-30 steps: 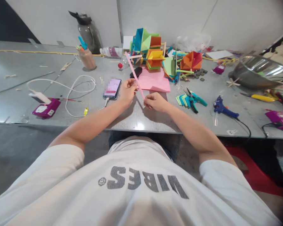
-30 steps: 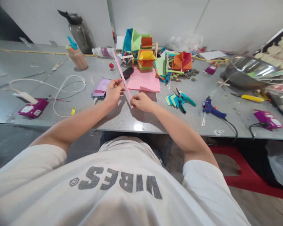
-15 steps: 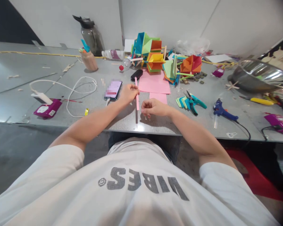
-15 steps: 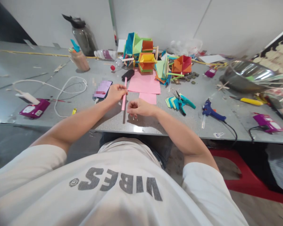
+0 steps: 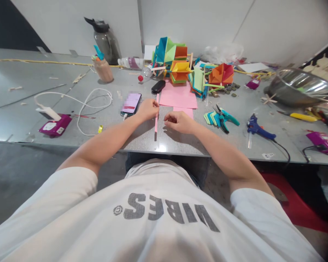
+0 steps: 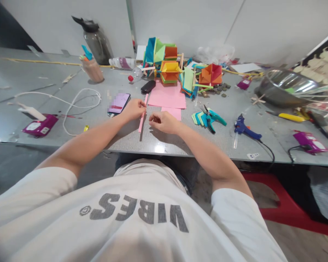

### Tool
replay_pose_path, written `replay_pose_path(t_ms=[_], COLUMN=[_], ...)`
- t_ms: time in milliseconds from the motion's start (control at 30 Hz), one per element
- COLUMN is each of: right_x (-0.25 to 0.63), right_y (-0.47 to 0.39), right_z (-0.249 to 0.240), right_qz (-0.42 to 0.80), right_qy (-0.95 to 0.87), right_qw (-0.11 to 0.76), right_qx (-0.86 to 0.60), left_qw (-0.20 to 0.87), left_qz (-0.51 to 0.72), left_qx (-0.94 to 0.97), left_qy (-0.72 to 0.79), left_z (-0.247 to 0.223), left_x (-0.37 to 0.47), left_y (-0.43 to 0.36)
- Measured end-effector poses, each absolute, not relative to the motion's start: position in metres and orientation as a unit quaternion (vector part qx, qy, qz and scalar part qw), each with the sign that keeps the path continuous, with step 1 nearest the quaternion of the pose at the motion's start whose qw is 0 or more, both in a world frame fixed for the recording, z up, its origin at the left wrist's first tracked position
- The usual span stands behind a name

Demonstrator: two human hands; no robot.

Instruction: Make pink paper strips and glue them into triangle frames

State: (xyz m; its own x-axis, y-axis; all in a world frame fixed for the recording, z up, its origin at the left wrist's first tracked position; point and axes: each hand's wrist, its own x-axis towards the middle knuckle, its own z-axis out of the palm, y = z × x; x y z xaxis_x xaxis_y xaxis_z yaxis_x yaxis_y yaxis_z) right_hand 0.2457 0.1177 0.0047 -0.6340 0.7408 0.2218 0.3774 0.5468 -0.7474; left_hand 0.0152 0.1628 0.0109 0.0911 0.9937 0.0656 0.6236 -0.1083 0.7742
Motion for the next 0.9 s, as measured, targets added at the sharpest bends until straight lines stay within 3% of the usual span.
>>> replay_pose_path(t_ms=[167,267,467,900], right_x=[0.247,0.248,0.258,0.275], right_y=[0.118,0.117,0.124,0.140], right_z=[0.002,0.004,0.013,0.016], right_qz=[0.292,0.257,0.139,0.100], right_qy=[-0.851,-0.870,-0.882,-0.881], right_qw=[0.273,0.246,0.221,0.206], right_qx=[-0.339,-0.341,-0.391,-0.414], left_qw=[0.445,0.479,0.434,0.385], left_qz=[0.434,0.458,0.383,0.211], left_qx=[0.544,0.513,0.565,0.711], left_qy=[0.563,0.545,0.588,0.549], left_z=[0.009,0.009,0.009,0.010], left_x=[0.031,0.035,0.017,0.000], left_y=[0.155,0.153,0.164,0.172])
